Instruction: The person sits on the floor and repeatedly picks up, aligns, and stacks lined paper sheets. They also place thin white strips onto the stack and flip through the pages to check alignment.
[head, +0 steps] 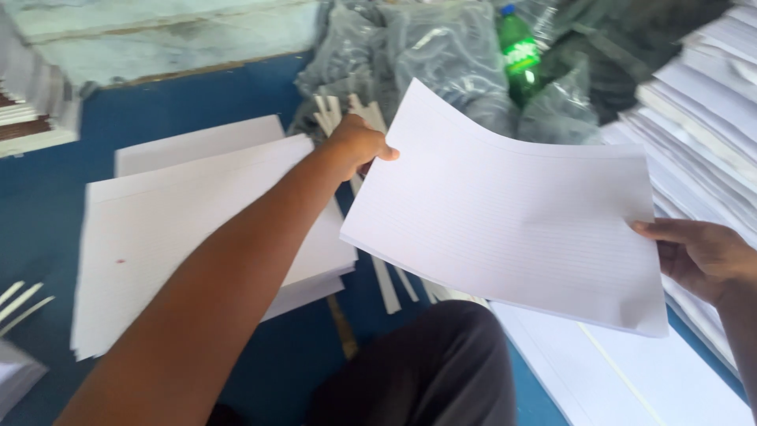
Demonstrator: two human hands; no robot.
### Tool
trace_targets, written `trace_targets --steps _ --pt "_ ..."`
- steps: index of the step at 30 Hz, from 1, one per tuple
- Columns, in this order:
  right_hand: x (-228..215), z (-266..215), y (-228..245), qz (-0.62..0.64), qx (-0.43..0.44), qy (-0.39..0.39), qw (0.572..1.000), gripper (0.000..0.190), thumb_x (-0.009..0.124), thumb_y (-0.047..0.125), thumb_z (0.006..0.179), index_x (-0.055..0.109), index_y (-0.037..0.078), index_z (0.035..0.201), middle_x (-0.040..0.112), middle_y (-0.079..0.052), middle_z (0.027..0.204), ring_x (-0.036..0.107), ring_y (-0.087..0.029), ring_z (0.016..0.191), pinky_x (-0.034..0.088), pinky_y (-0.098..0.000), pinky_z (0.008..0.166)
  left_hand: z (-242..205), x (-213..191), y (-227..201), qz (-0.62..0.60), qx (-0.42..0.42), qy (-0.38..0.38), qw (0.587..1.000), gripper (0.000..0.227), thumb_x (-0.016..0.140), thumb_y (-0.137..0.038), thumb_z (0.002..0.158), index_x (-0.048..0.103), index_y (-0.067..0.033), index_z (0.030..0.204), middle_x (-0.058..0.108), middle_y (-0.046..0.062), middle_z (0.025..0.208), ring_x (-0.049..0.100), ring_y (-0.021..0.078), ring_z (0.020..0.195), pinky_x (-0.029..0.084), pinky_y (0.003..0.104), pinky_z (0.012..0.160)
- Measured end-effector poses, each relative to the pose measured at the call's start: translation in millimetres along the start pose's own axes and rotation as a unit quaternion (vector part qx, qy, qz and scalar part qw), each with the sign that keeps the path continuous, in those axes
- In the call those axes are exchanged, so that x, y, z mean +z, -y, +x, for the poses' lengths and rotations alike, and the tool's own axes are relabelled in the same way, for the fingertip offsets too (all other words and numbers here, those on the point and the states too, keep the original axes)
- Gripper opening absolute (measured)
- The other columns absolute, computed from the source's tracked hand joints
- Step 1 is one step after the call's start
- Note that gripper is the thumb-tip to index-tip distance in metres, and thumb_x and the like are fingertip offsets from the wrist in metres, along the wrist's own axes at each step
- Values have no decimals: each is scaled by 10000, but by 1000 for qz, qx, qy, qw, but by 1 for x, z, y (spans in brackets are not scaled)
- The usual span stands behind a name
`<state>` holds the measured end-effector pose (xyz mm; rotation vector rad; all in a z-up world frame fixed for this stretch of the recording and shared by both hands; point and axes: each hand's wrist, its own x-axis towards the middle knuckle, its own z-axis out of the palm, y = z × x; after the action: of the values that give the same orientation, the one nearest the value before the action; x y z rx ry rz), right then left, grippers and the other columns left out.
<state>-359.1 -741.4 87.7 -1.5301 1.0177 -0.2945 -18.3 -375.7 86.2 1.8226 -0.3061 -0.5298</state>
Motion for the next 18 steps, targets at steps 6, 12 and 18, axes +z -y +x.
trace_targets --steps 6,12,18 --pt "-92 -12 -59 -23 17 -84 996 523 688 167 922 543 -150 1312 676 -316 1143 685 -386 1100 495 -482 1071 22 105 -10 67 36 58 995 259 875 -60 704 739 60 889 761 178 864 727 249 758 554 382 668" --pt "-164 -29 -119 15 91 -110 990 514 678 199 928 581 -147 1296 700 -243 1135 692 -312 1071 492 -458 1076 16 187 -23 119 75 97 985 299 874 -92 705 745 69 921 769 209 890 744 255 809 561 378 730" --pt "-200 -67 -171 65 161 -143 974 489 660 202 958 558 -134 1298 664 -345 1059 676 -384 1023 492 -583 1020 -2 250 -24 180 90 139 970 342 865 -126 723 762 52 997 764 223 996 759 288 948 576 365 852"
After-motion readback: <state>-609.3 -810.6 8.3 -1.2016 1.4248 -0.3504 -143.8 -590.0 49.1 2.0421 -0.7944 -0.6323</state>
